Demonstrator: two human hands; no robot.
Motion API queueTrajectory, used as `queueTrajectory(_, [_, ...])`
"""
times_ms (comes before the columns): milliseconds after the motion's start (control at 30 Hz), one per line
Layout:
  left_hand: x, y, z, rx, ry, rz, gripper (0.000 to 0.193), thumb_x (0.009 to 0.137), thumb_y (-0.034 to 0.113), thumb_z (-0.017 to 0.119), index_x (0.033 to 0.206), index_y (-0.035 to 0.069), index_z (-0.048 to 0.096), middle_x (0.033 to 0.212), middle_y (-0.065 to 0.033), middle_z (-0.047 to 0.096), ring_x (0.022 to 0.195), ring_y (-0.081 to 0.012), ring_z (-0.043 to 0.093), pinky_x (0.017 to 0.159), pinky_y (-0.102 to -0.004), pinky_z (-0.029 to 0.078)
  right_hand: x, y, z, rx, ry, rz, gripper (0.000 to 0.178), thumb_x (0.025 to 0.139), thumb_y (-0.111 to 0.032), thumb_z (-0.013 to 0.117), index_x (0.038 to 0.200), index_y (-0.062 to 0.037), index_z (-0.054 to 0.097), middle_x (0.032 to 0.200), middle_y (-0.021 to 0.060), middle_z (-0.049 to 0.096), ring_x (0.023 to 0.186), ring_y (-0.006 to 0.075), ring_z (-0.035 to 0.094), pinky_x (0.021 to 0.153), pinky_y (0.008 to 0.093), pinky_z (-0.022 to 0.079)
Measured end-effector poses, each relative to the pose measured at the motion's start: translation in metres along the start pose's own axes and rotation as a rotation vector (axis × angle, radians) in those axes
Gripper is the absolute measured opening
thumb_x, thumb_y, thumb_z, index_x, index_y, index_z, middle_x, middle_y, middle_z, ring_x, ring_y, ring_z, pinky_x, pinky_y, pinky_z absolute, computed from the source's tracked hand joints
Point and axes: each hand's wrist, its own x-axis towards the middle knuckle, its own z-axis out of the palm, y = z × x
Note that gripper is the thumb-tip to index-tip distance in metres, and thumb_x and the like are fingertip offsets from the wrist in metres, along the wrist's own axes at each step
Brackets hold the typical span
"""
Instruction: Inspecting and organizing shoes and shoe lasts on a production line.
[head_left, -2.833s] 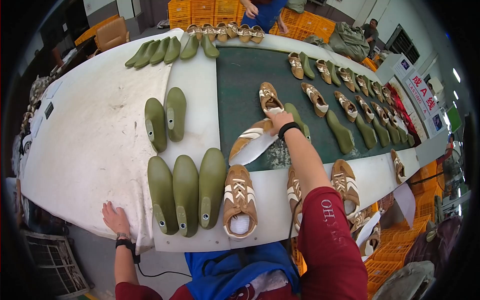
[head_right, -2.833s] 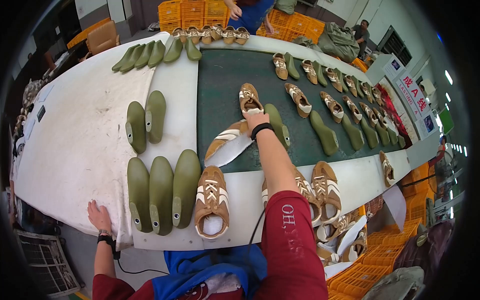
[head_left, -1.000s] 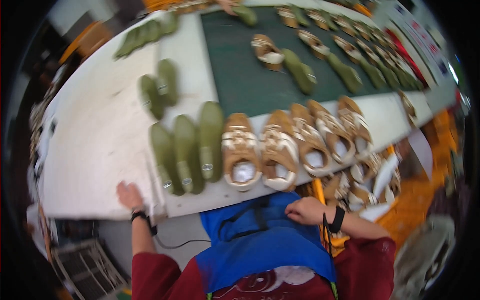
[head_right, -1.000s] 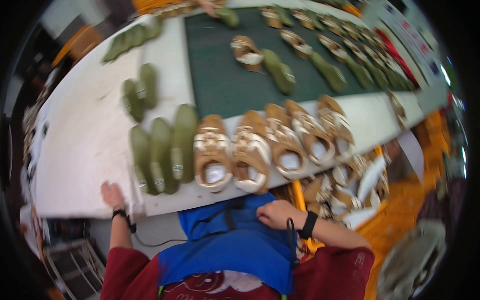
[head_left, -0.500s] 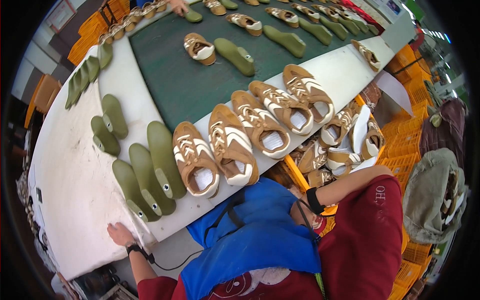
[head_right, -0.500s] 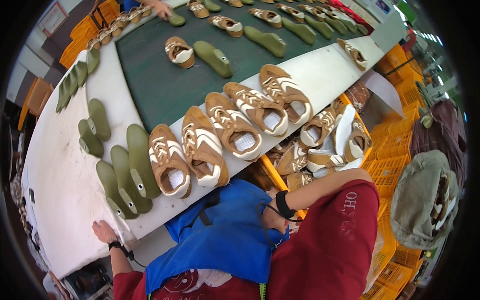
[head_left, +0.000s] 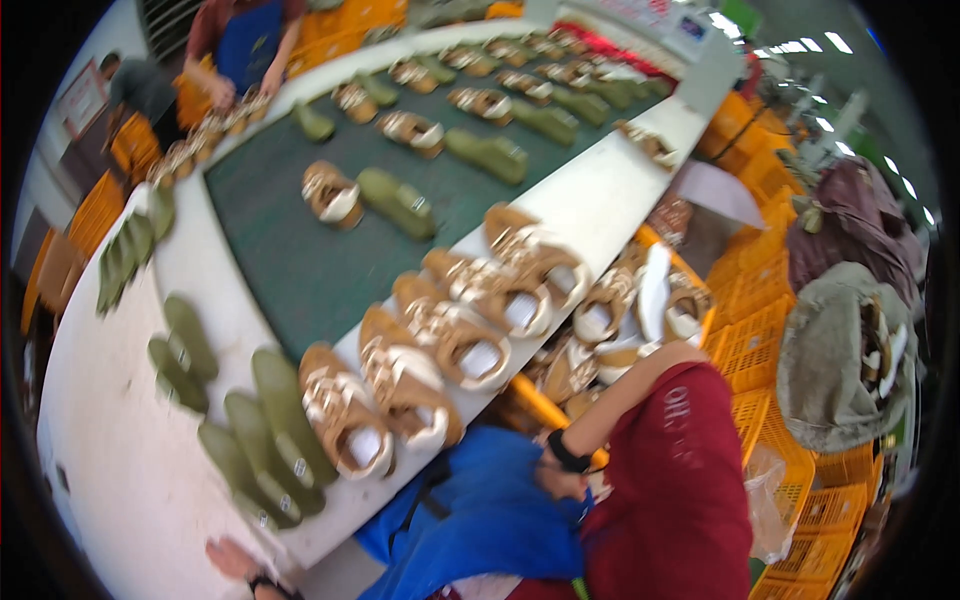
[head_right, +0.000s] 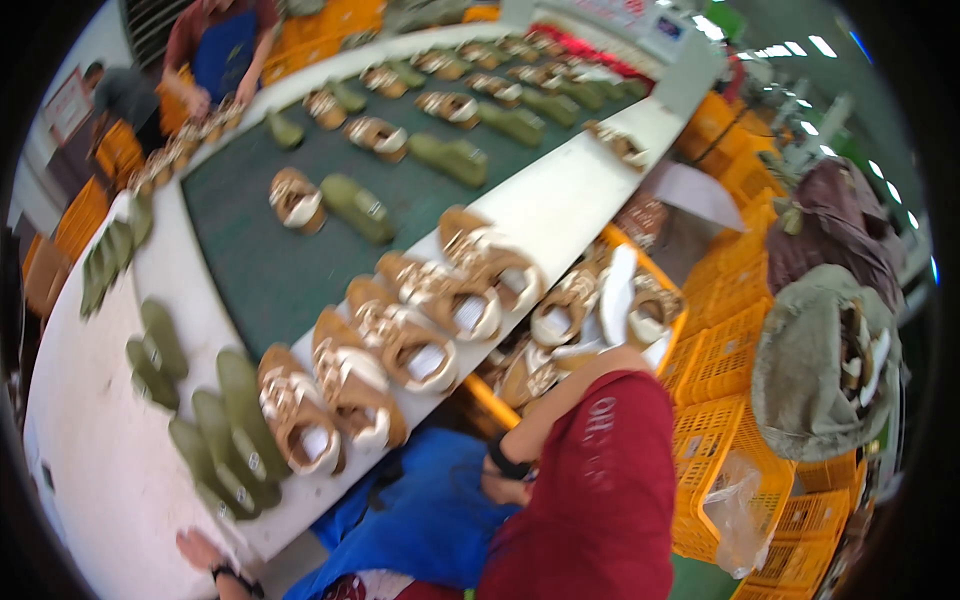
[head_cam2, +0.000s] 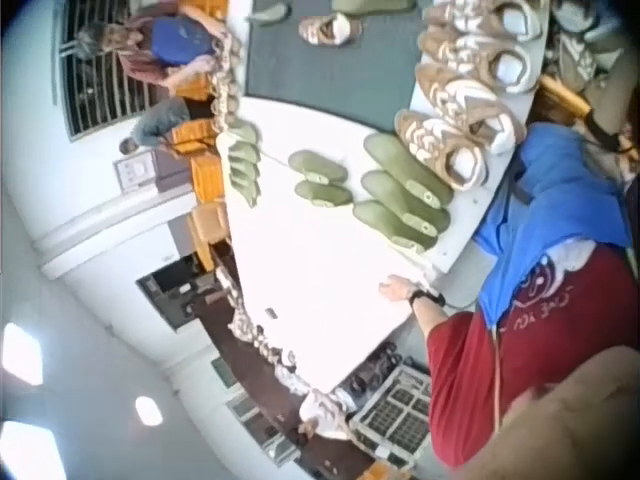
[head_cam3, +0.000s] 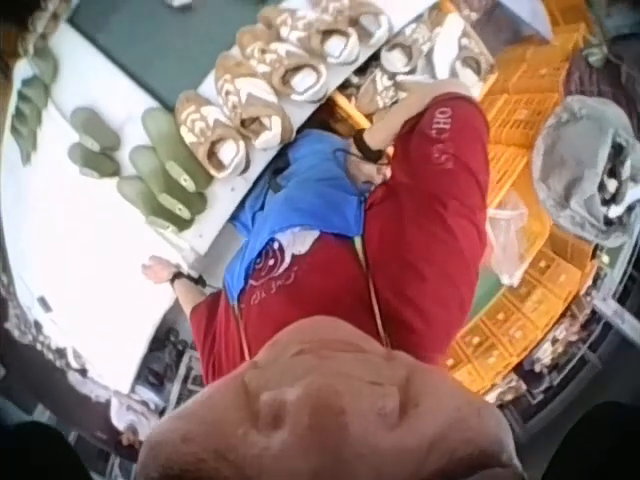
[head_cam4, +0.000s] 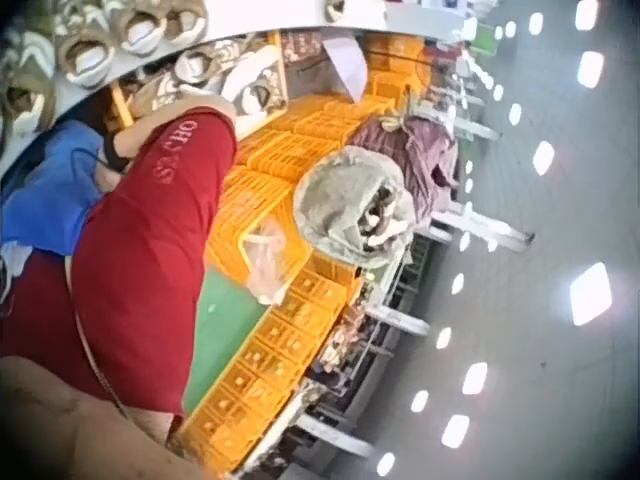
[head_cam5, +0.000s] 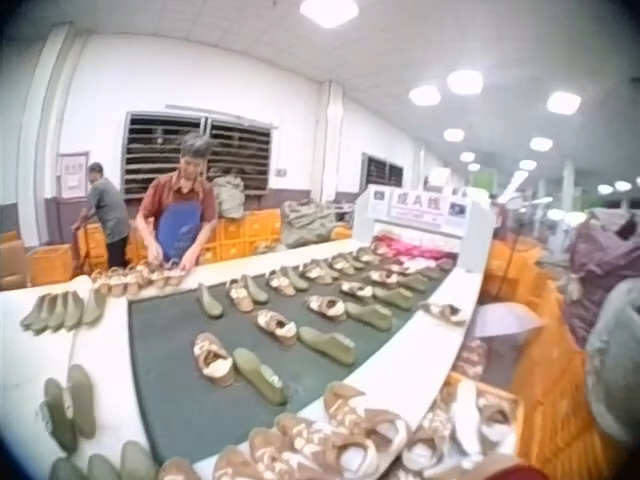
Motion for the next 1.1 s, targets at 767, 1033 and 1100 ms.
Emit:
queueTrajectory(767, [-0.016,0.051,-0.034,0.273,-0.046,0.020,0.048,0.089,0.039,0.038,0.121,0.005,0.049,0.118,-0.0150,0.051,0.107,-0.0308,0.049,0.088,-0.0427,0.040,0.064,0.007,0.006,-0.076,0.386,0.238,0.027,0.074,-0.027,0.059,0.073,-0.0020,0.066,0.067,0.0148,0.063,0.064,0.0270,0.062,0.055,0.0408,0.048])
queueTrajectory(1033, [-0.018,0.044,-0.029,0.276,-0.008,0.029,0.047,0.089,0.039,0.039,0.121,0.006,0.049,0.117,-0.0141,0.052,0.106,-0.0304,0.049,0.087,-0.0433,0.041,0.071,0.006,0.009,-0.144,0.426,0.214,0.027,0.075,-0.027,0.058,0.073,-0.0022,0.066,0.067,0.0146,0.063,0.064,0.0268,0.062,0.055,0.0407,0.048])
queueTrajectory(1100, [-0.021,0.041,-0.028,0.281,0.017,0.049,0.048,0.089,0.039,0.039,0.122,0.005,0.048,0.120,-0.0144,0.051,0.108,-0.0305,0.049,0.088,-0.0434,0.040,0.072,0.006,0.014,-0.162,0.431,0.207,0.027,0.075,-0.028,0.058,0.073,-0.0023,0.066,0.067,0.0145,0.063,0.064,0.0268,0.062,0.055,0.0406,0.048])
